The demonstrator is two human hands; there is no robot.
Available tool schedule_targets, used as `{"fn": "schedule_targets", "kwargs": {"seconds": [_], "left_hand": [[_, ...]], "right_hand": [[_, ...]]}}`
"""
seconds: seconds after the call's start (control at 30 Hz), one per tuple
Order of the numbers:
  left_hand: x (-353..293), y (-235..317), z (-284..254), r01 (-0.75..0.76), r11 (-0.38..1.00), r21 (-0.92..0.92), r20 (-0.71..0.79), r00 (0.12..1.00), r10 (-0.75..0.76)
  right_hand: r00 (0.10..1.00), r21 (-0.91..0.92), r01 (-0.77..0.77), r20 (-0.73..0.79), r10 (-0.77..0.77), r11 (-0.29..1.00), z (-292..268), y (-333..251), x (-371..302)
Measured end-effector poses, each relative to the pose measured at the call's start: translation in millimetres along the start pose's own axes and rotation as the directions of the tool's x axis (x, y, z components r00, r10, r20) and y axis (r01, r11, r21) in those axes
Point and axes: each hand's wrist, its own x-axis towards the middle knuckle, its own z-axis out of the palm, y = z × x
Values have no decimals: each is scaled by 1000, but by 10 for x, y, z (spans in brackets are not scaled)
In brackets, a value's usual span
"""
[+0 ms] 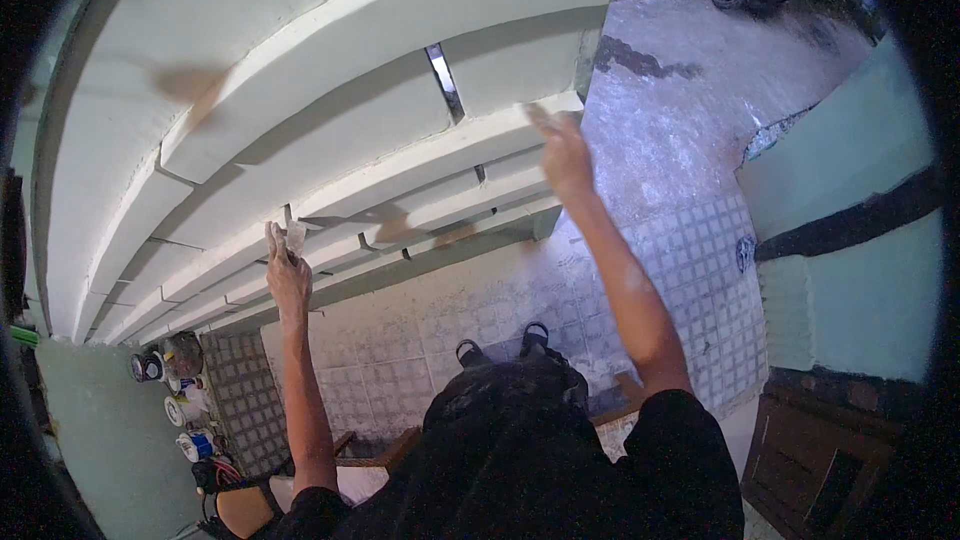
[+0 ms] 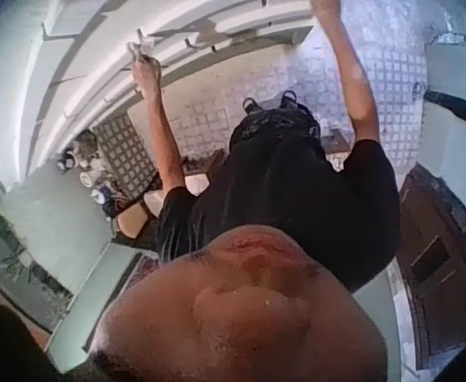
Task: Applying and smoothing patching compound on a decorative wall feature using a putty knife and fingers.
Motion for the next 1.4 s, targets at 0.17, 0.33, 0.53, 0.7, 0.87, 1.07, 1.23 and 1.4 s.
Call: {"fn": "schedule_targets", "kwargs": {"seconds": [0.17, 0.33, 0.53, 0.7, 0.87, 1.07, 1.23, 1.4], "left_hand": [[-28, 16, -32, 19, 1000, 0, -8, 1000, -19], [-3, 134, 17, 65, 998, 16, -14, 998, -65], [30, 43, -71, 70, 997, -31, 49, 996, -69], [18, 88, -48, 87, 996, 33, 35, 995, -89], [22, 93, -107, 101, 995, 7, 101, 990, -101], [34, 68, -37, 63, 998, 7, 98, 993, -63], [3, -46, -65, -20, 1000, 21, 63, 998, 18], [49, -6, -138, 6, 1000, -5, 118, 993, -5]], "right_hand": [[989, -139, -133, -87, 122, 981, -387, 574, 91], [944, 70, -13, 329, -10, 997, -442, -357, -60], [994, 2, 10, -106, -10, 1000, -520, 333, 186], [1000, 47, 4, 3, -5, 999, -468, -163, 72], [994, -28, 54, -89, -57, 998, -172, 223, 63], [993, 174, -79, -75, 93, 982, -423, 570, 142], [994, 127, 76, 72, -86, 989, -92, -315, -45], [991, -179, -130, -19, 129, 975, -308, 585, 160]]}}
